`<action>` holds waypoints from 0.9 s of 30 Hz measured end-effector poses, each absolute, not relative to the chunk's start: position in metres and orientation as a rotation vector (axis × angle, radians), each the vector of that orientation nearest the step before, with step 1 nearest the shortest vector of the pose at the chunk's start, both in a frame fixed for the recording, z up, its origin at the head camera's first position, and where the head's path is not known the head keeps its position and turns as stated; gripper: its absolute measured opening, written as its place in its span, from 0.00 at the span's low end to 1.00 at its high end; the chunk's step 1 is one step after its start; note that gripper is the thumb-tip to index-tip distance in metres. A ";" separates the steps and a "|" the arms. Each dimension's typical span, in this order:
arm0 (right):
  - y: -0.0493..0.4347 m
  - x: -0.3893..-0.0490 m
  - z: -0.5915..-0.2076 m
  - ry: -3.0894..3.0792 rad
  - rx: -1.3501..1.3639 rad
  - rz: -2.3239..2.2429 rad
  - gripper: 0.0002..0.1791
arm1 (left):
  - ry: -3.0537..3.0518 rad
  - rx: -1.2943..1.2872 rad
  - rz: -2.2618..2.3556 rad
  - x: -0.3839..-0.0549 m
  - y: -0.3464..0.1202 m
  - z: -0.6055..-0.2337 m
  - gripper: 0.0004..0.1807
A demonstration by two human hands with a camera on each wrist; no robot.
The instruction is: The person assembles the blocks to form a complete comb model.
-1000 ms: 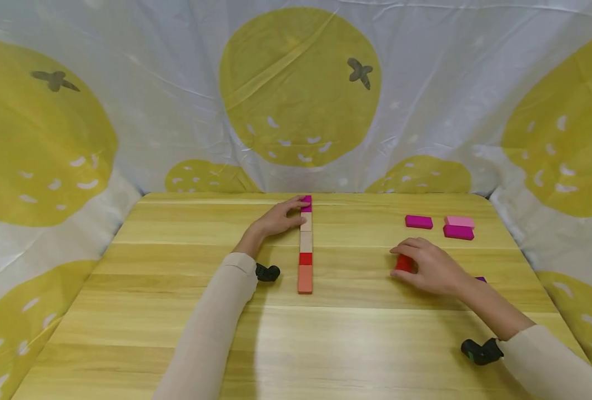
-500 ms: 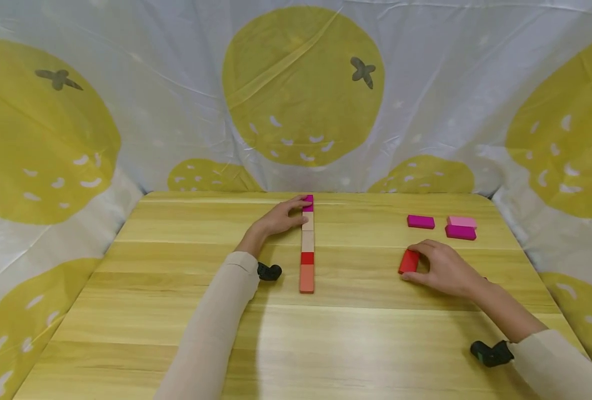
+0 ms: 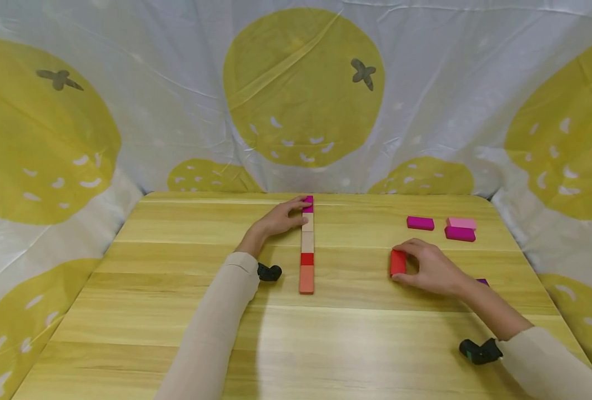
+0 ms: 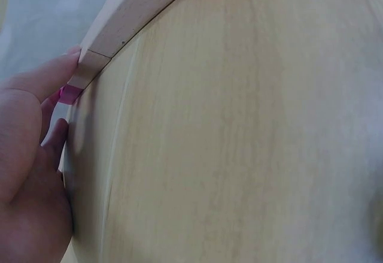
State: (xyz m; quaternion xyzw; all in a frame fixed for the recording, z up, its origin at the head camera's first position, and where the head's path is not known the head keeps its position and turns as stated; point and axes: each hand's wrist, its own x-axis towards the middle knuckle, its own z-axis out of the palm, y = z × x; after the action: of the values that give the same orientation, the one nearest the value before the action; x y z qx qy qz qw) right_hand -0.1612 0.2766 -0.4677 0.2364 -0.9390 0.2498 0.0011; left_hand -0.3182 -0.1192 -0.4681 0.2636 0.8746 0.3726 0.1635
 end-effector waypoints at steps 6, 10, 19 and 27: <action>0.254 -0.159 -0.466 -2.906 0.855 0.815 0.33 | 2.496 0.738 1.063 -0.317 -0.119 -0.467 0.31; 0.240 -0.157 -0.464 -2.878 0.921 0.827 0.32 | 2.491 0.729 1.069 -0.316 -0.119 -0.467 0.31; 0.215 -0.153 -0.461 -2.857 1.013 0.865 0.33 | 2.495 0.731 1.068 -0.318 -0.120 -0.471 0.30; 0.196 -0.149 -0.459 -2.866 1.078 0.854 0.34 | 2.490 0.742 1.064 -0.320 -0.120 -0.472 0.30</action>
State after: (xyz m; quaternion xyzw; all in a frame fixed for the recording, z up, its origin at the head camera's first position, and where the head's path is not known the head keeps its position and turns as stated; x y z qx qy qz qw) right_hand -0.1486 0.1963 -0.4594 0.3390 -0.9015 0.2685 -0.0186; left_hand -0.3202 -0.1198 -0.4723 0.2607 0.8745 0.3736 0.1662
